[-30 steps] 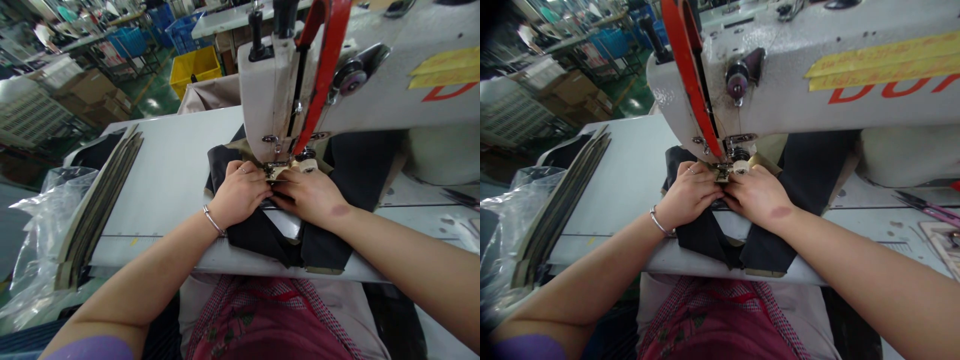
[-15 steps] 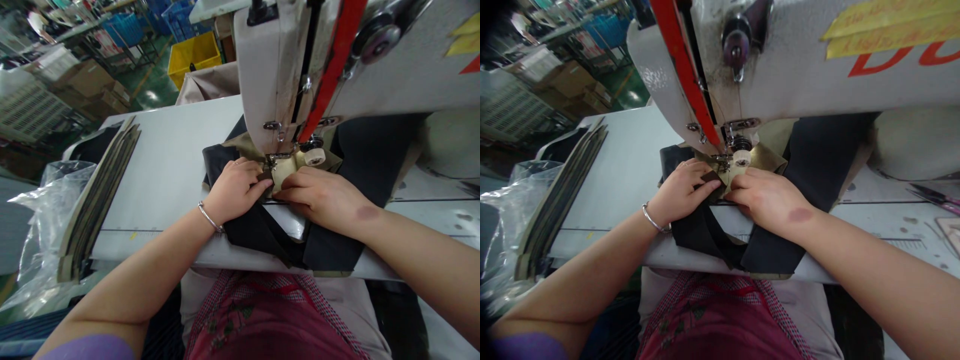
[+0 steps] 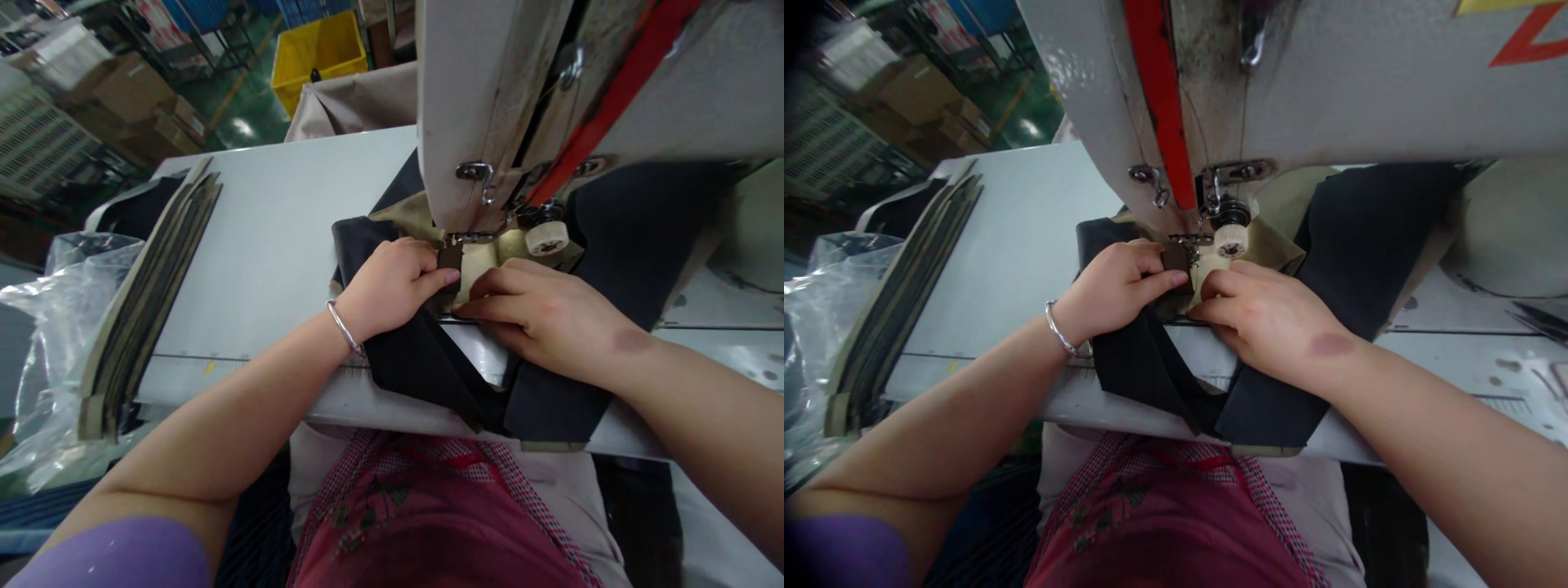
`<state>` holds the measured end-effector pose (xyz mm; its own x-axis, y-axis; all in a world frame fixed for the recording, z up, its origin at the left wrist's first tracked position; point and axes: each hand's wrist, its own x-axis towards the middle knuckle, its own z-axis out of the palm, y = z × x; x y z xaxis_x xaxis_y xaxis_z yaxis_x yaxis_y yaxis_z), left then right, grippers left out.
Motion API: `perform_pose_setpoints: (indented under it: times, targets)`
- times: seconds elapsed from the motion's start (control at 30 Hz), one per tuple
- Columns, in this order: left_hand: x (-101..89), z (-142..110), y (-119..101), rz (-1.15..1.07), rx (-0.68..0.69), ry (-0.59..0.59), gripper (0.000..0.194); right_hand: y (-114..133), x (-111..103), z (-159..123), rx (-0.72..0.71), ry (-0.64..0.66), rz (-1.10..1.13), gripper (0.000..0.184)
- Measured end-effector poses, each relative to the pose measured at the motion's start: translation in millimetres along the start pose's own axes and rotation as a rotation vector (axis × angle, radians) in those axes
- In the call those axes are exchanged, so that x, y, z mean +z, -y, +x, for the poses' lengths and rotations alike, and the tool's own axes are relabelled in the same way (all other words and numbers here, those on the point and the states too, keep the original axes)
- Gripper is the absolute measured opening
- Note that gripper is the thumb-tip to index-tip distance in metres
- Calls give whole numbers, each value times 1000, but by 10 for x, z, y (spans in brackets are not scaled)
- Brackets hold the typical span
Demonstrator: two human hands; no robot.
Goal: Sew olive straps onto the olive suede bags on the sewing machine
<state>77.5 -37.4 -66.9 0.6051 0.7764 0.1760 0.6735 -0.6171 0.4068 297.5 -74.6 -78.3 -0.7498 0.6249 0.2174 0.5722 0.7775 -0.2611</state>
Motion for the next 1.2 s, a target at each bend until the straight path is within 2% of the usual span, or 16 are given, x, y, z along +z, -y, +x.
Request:
perform_pose_setpoints:
  times: [0.37,0.47,0.57,0.6,0.67,0.77,1.0,1.2]
  targets:
    - [38,-1,-28,19,1,-1,41,17,-4,1,-3,-5,10,27]
    - [39,-64,-76,106,66,15,35,11,-9,-7,11,-17,63,24]
    - [50,-200,-132,195,149,55,17,1,9,-10,67,-61,108,22]
    - [62,-252,-141,212,168,58,19,-1,21,-9,80,-78,106,23]
    - [100,-340,-134,210,203,17,26,-2,45,-5,85,-99,84,25]
    - [170,-402,-83,147,243,-82,21,2,65,-2,72,-94,57,25]
    - [193,-341,-13,115,279,-124,18,-11,51,14,72,-72,21,25]
    - [155,-230,23,128,236,-72,19,-82,43,58,72,-48,-38,26]
